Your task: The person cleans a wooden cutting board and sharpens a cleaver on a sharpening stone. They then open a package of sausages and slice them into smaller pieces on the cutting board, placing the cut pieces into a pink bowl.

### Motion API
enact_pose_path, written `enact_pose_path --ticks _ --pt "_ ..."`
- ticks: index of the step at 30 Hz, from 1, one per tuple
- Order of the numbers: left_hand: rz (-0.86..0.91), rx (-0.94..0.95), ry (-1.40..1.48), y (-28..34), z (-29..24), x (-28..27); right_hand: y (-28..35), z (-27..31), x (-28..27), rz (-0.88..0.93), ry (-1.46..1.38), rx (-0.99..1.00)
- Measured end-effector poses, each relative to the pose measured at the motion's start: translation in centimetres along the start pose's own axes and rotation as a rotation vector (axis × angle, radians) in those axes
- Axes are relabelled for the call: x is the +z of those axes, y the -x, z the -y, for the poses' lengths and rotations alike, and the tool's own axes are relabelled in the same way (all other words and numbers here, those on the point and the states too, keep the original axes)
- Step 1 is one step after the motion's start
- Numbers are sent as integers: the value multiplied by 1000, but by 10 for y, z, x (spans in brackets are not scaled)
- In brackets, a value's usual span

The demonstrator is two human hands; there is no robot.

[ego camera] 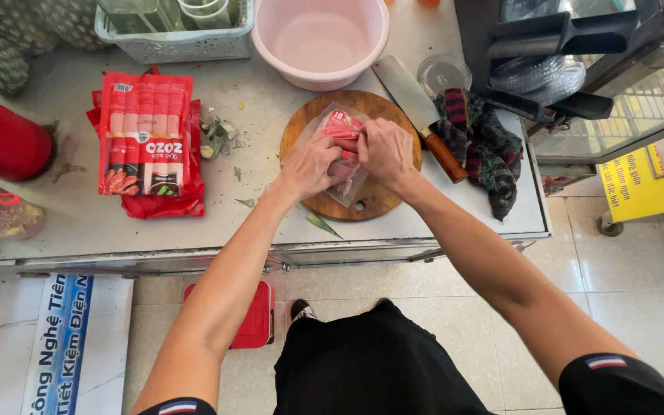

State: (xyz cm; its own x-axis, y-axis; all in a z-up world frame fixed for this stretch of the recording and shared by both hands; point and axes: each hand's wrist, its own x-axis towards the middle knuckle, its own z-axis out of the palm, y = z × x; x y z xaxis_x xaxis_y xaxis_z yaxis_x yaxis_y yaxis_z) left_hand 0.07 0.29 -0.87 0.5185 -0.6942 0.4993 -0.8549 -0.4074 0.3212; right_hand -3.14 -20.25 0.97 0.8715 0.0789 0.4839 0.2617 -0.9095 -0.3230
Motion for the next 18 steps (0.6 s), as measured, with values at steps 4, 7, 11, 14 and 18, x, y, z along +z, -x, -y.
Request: enact_pose_path --ticks 4,7,11,14,18 --pt "39 20 -45 10 2 5 -3 2 -8 18 -168 196" --pt "176 -30 -72 11 8 -16 -13 -1 -19 279 -195 377" --pt "322 -208 -165 -3 2 -41 -13 -11 -19 477 -328 351" --pt "163 -263 -215 -12 -20 -40 -2 -12 0 466 -649 419" --pt "184 -528 -228 -24 -49 -14 16 -17 18 283 -962 559"
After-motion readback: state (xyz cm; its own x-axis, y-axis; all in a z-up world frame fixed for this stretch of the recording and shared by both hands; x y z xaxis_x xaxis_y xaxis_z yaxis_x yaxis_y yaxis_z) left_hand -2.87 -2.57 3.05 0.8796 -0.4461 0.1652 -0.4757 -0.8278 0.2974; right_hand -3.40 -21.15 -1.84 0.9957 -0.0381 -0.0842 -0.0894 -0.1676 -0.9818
